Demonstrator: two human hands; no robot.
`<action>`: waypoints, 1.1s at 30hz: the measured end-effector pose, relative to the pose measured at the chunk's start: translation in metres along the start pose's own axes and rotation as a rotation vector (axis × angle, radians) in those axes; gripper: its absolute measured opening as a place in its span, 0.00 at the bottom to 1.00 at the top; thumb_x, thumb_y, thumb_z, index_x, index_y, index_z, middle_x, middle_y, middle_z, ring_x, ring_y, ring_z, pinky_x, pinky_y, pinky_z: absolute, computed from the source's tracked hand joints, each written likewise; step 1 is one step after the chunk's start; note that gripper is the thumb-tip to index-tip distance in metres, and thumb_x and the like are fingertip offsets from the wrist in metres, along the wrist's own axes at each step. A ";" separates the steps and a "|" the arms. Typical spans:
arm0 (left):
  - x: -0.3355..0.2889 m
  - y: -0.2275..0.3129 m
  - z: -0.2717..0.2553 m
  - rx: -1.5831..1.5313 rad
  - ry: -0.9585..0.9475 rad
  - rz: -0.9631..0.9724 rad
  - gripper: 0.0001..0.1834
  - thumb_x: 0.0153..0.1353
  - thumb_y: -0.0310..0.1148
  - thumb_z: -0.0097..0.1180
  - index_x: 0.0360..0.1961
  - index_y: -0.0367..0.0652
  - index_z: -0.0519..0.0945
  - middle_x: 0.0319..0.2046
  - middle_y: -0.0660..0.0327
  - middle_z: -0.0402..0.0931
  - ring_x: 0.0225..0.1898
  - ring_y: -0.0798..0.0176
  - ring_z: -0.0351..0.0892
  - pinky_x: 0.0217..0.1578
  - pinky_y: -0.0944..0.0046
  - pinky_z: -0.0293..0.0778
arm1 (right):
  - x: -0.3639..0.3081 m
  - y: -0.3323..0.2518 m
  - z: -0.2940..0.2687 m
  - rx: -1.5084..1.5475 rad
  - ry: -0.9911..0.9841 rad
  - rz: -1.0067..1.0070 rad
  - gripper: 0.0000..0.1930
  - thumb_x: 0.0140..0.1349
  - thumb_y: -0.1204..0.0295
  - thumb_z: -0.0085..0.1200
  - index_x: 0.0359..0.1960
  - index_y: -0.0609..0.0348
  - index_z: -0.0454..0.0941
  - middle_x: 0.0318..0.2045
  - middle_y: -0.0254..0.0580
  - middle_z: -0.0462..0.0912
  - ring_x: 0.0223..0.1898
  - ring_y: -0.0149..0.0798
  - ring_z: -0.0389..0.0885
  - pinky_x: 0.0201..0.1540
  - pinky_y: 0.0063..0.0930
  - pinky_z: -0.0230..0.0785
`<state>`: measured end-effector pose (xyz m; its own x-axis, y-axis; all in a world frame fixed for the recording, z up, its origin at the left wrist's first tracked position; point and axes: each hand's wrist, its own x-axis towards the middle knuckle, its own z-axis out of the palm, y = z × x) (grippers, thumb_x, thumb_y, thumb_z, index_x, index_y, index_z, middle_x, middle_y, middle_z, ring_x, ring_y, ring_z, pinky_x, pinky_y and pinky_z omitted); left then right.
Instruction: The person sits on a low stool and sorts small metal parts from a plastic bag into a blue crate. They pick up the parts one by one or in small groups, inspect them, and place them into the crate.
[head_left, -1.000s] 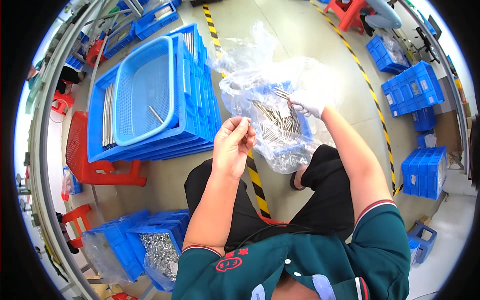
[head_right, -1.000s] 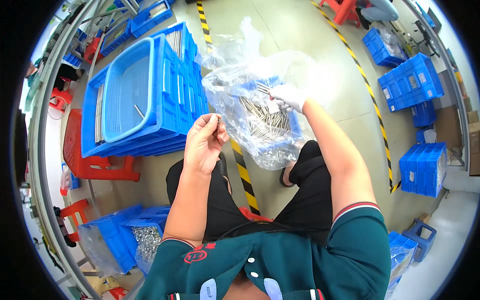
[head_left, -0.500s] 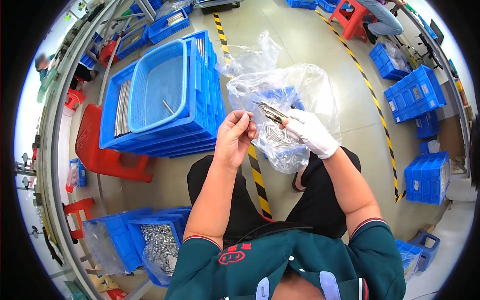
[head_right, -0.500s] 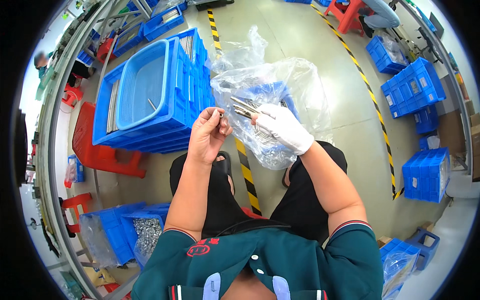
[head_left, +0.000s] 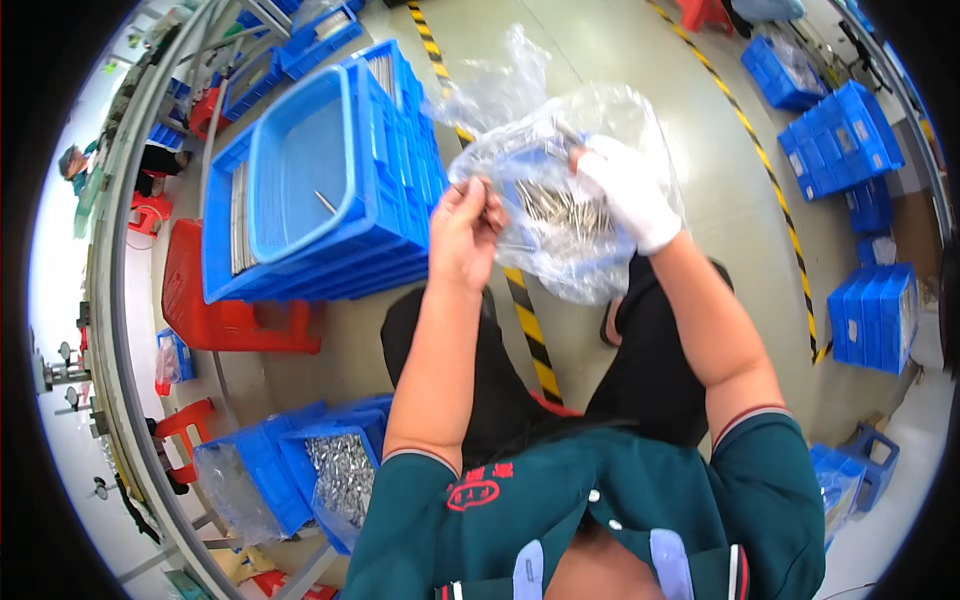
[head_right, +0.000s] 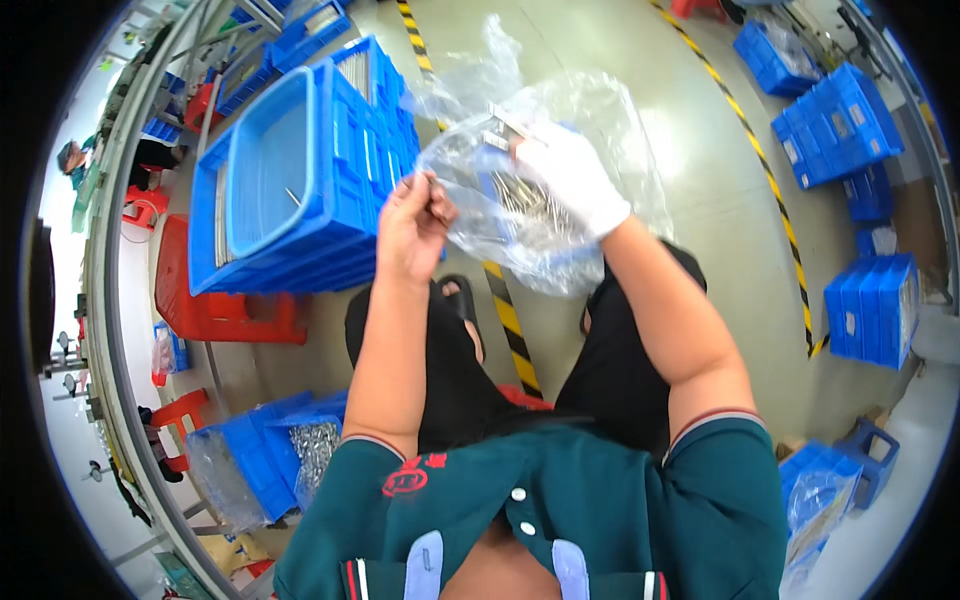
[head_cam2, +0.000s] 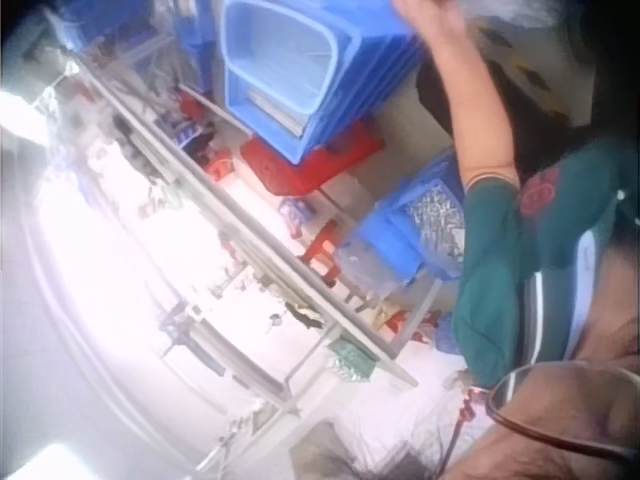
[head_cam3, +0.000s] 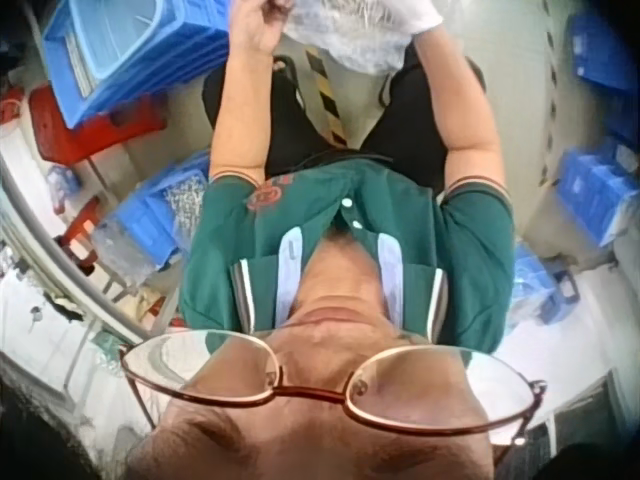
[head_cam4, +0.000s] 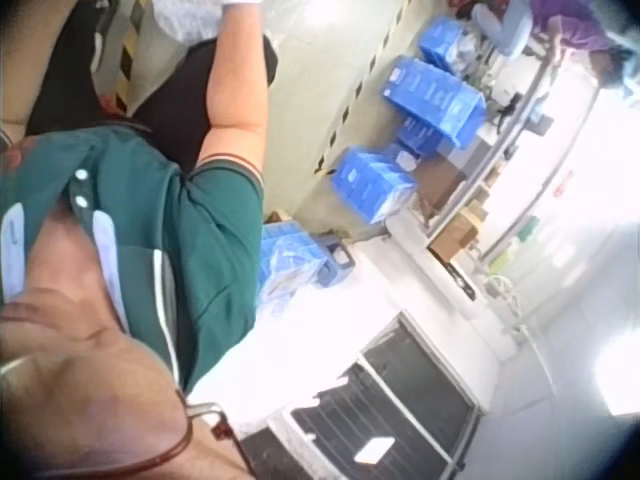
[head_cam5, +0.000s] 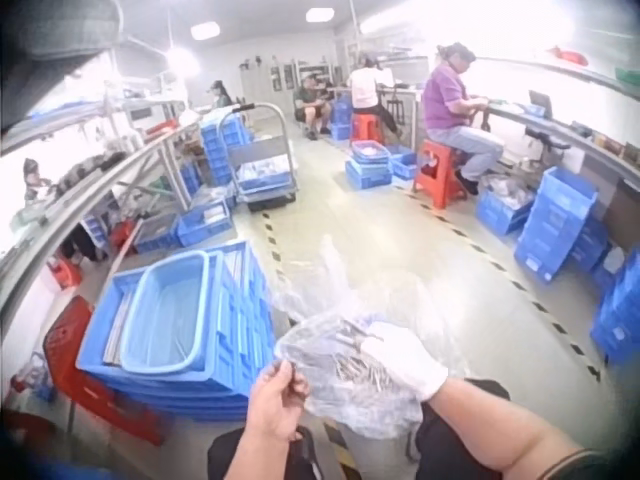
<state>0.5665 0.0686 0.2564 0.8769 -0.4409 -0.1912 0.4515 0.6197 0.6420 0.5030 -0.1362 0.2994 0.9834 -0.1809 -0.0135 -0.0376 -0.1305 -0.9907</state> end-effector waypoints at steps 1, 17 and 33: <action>-0.004 0.003 0.003 -0.013 -0.016 0.030 0.07 0.65 0.31 0.52 0.38 0.39 0.75 0.24 0.61 0.72 0.25 0.68 0.67 0.29 0.67 0.65 | -0.002 -0.006 -0.003 0.088 0.009 0.101 0.11 0.63 0.64 0.51 0.28 0.58 0.75 0.20 0.27 0.68 0.23 0.22 0.63 0.26 0.19 0.55; -0.016 0.017 -0.004 0.152 -0.101 -0.079 0.07 0.65 0.31 0.52 0.37 0.37 0.77 0.22 0.62 0.74 0.23 0.69 0.68 0.28 0.68 0.65 | -0.004 0.012 0.024 -0.355 -0.277 -0.085 0.18 0.59 0.56 0.54 0.34 0.60 0.77 0.25 0.46 0.76 0.29 0.42 0.74 0.34 0.34 0.65; -0.025 0.020 0.003 0.266 -0.104 -0.075 0.08 0.61 0.30 0.58 0.35 0.35 0.77 0.21 0.60 0.75 0.21 0.69 0.70 0.25 0.70 0.66 | -0.015 -0.007 0.022 -0.438 -0.237 -0.174 0.15 0.58 0.59 0.54 0.30 0.60 0.77 0.25 0.49 0.77 0.29 0.48 0.76 0.33 0.37 0.66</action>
<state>0.5531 0.0900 0.2759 0.8149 -0.5520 -0.1768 0.4435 0.3973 0.8034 0.4927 -0.1111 0.3034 0.9930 0.0982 0.0654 0.1086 -0.5435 -0.8324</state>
